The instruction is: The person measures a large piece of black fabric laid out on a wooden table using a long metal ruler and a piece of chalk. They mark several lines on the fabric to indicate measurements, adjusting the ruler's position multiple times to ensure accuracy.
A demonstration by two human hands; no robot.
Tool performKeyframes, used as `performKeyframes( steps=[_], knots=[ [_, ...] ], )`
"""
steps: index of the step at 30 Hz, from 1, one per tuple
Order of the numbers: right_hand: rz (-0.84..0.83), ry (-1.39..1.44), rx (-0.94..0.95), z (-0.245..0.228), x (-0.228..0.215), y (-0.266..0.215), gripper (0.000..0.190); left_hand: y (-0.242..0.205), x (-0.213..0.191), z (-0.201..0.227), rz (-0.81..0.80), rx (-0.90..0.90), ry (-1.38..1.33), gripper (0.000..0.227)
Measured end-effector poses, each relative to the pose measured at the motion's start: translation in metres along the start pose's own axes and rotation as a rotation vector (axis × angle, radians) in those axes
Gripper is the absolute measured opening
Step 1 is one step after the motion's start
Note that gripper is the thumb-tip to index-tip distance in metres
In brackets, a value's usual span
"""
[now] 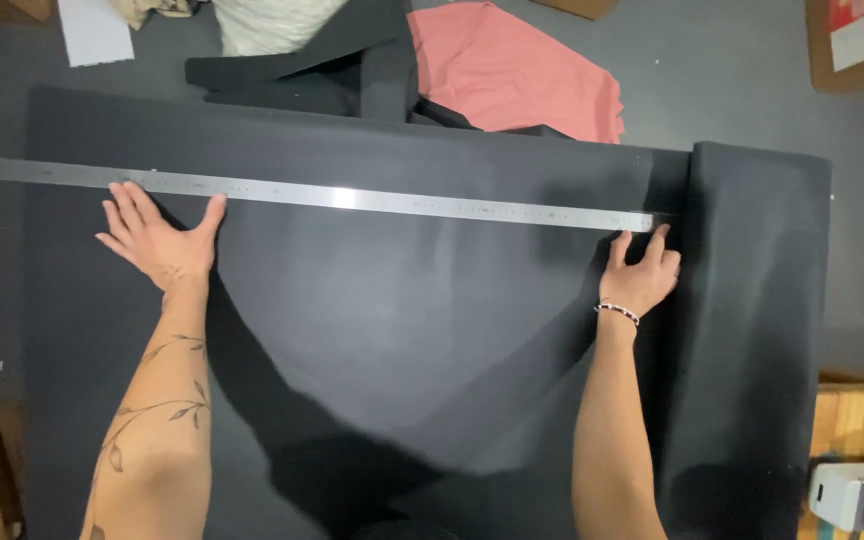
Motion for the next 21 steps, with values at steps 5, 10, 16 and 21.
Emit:
performKeyframes(
  steps=[5,10,16,21],
  knots=[
    [-0.048,0.016,0.065,0.002,0.000,-0.001,0.052,0.000,-0.010,0.014,-0.127,-0.080,0.026,0.130],
    [-0.033,0.005,0.047,0.001,0.002,-0.001,0.054,-0.002,-0.042,0.064,-0.325,-0.247,0.134,0.150],
    [-0.153,0.033,0.131,0.012,0.000,0.006,0.058,0.004,-0.036,0.081,-0.454,-0.393,0.315,0.158],
    [-0.415,0.493,0.512,0.018,-0.034,0.039,0.042,0.012,-0.017,0.061,-0.383,-0.358,0.352,0.156]
  ],
)
Point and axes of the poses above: each hand's wrist, its own y-axis towards the middle knuckle, its own x-axis out of the palm, z = x × y, the point moved 2 cm from there along y, towards the middle knuckle, and after that the axes turned 6 degrees about -x, right-handed, at the moved point
